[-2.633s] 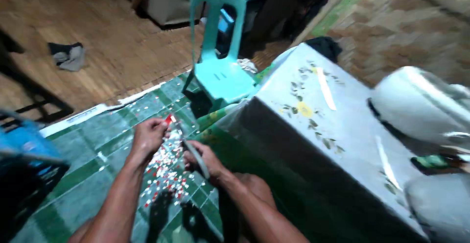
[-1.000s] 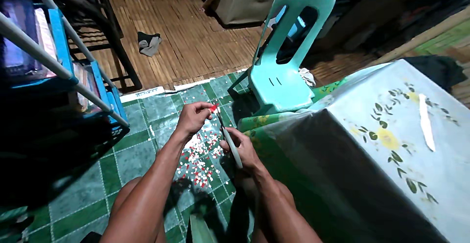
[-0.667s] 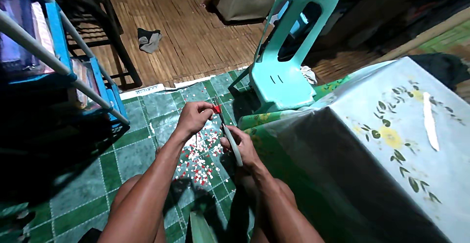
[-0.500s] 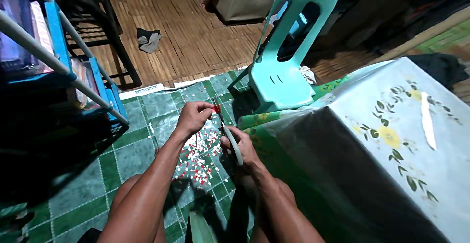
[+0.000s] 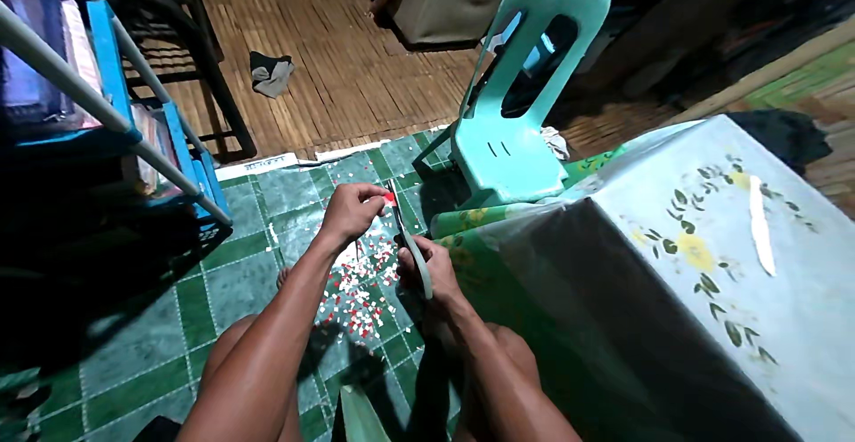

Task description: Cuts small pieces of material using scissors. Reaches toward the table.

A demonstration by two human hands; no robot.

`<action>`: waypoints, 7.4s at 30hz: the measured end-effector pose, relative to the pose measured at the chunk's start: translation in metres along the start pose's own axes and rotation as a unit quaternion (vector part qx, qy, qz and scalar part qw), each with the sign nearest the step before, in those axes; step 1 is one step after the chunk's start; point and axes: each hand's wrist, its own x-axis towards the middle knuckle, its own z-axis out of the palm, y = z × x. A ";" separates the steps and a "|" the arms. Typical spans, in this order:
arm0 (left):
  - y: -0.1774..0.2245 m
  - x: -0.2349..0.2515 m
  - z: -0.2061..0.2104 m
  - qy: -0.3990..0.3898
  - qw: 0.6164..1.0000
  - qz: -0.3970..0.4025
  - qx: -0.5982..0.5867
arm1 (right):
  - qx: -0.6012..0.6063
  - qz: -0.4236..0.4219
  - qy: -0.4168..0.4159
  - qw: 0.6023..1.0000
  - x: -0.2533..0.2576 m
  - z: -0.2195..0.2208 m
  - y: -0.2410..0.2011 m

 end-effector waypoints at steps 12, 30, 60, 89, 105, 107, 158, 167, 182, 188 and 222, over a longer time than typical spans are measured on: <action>0.000 0.001 0.008 -0.014 0.999 -0.008 -0.044 | 0.014 -0.058 -0.064 0.996 -0.005 -0.010 0.008; 0.000 0.007 0.028 -0.050 0.998 0.012 -0.038 | 0.012 -0.035 0.008 0.999 -0.015 -0.018 0.006; -0.009 0.016 0.014 -0.041 0.988 -0.027 -0.147 | -0.002 -0.038 -0.029 0.999 -0.016 -0.010 0.004; 0.000 0.006 0.014 -0.019 0.987 -0.100 -0.121 | -0.025 -0.041 -0.050 0.998 -0.014 -0.016 0.008; -0.004 0.017 0.020 -0.049 0.990 -0.051 -0.122 | -0.027 -0.047 -0.007 0.999 -0.019 -0.023 0.005; -0.002 0.017 0.022 -0.053 0.990 -0.052 -0.120 | -0.023 -0.034 -0.002 0.999 -0.020 -0.023 0.005; -0.003 0.013 0.010 -0.055 0.978 -0.160 -0.121 | -0.021 -0.021 -0.019 0.999 -0.014 -0.022 0.005; 0.002 0.019 0.018 -0.040 0.972 -0.194 -0.124 | -0.026 -0.016 -0.008 0.999 -0.016 -0.021 0.003; -0.001 0.021 0.025 -0.049 0.964 -0.226 -0.128 | -0.034 0.018 0.003 0.999 -0.022 -0.022 0.002; -0.001 0.022 0.026 -0.038 0.963 -0.231 -0.135 | -0.037 0.022 0.004 0.999 -0.020 -0.022 0.007; -0.003 0.015 0.025 -0.061 0.970 -0.188 -0.142 | -0.049 0.002 -0.002 0.999 -0.021 -0.016 0.006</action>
